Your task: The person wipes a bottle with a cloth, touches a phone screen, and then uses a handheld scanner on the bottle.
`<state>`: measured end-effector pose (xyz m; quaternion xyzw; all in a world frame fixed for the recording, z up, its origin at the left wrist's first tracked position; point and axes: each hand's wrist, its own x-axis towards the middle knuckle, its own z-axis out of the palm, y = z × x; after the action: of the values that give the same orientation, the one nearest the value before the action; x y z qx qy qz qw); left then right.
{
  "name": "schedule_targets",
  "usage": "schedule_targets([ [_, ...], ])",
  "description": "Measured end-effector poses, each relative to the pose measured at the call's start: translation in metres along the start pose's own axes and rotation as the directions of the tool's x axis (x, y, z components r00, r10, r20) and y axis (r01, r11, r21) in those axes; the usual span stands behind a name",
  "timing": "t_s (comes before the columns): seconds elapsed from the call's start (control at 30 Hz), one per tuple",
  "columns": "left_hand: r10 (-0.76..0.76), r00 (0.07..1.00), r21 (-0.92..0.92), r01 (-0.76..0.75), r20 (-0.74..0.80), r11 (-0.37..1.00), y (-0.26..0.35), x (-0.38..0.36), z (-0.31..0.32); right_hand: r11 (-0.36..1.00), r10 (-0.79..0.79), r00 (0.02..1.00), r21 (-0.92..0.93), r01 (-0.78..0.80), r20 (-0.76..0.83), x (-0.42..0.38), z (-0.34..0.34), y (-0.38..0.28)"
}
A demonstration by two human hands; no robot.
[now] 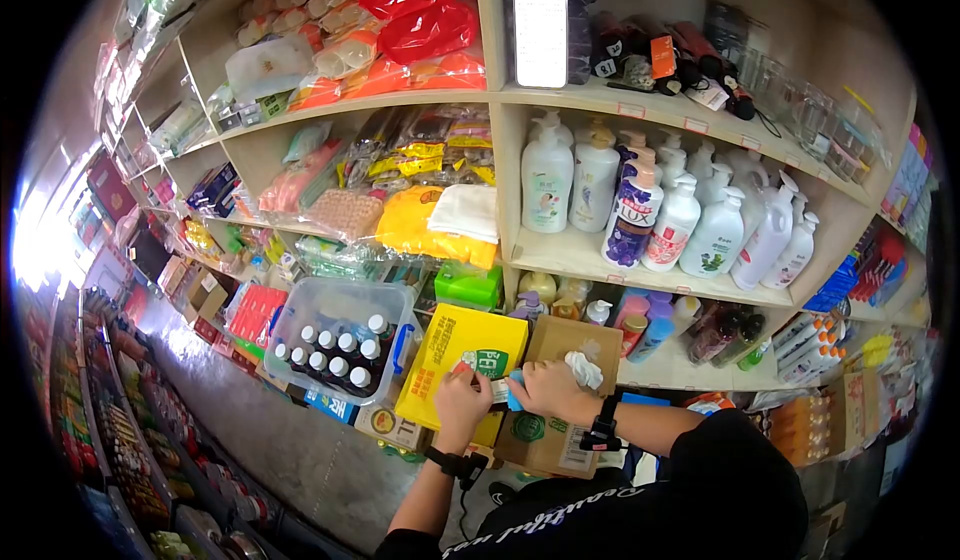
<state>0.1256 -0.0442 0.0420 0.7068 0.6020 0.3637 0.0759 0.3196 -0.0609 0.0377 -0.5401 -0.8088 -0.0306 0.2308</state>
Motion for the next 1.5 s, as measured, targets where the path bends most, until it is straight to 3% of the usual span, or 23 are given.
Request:
schedule_targets([
  [0.13,0.116,0.991,-0.022,-0.118,-0.068,0.993,-0.002,-0.001,0.0,0.999,0.03,0.995,0.016,-0.029,-0.094,-0.001,0.001,-0.006],
  [0.33,0.165,0.984,-0.027,-0.167,-0.063,0.986,-0.005,-0.001,0.004,0.971,0.193,0.955,0.093,-0.218,0.226,0.012,-0.015,-0.01],
  [0.43,0.187,0.98,-0.023,-0.189,-0.069,0.982,-0.006,0.0,0.005,0.958,0.228,0.926,0.102,-0.269,0.302,0.019,-0.011,-0.005],
  [0.53,0.186,0.981,0.014,-0.186,-0.053,0.983,-0.005,0.002,0.004,0.941,0.219,0.837,0.119,-0.318,0.501,0.031,-0.017,0.003],
  [0.63,0.148,0.988,0.018,-0.147,-0.036,0.989,-0.005,0.002,0.004,0.924,0.217,0.78,0.133,-0.358,0.587,0.039,-0.01,0.01],
  [0.7,0.155,0.987,0.016,-0.154,-0.04,0.988,-0.004,0.001,0.003,0.937,0.084,0.806,0.229,-0.264,0.586,0.037,0.002,0.023],
  [0.77,0.166,0.985,0.011,-0.166,-0.047,0.986,-0.005,0.001,0.003,0.931,0.086,0.801,0.238,-0.276,0.593,0.039,-0.004,0.019],
  [0.83,0.179,0.982,-0.002,-0.179,-0.06,0.984,-0.006,0.001,0.004,0.907,0.221,0.76,0.157,-0.39,0.611,0.037,-0.017,0.01],
  [1.13,0.152,0.987,-0.063,-0.148,0.055,0.987,-0.006,0.008,0.001,0.942,0.285,0.911,0.092,-0.324,0.298,0.006,-0.016,-0.013],
  [1.23,0.144,0.987,-0.104,-0.136,0.074,0.985,-0.011,0.01,0.003,0.979,0.192,0.981,0.073,-0.192,0.003,-0.007,-0.006,-0.016],
  [1.33,0.168,0.984,-0.097,-0.162,0.059,0.982,-0.01,0.011,0.003,0.985,0.158,0.987,0.074,-0.157,-0.014,-0.01,-0.003,-0.013],
  [1.5,0.189,0.982,-0.082,-0.188,0.016,0.979,-0.006,0.007,0.001,0.97,0.188,0.941,0.1,-0.223,0.28,0.003,-0.013,-0.004],
])
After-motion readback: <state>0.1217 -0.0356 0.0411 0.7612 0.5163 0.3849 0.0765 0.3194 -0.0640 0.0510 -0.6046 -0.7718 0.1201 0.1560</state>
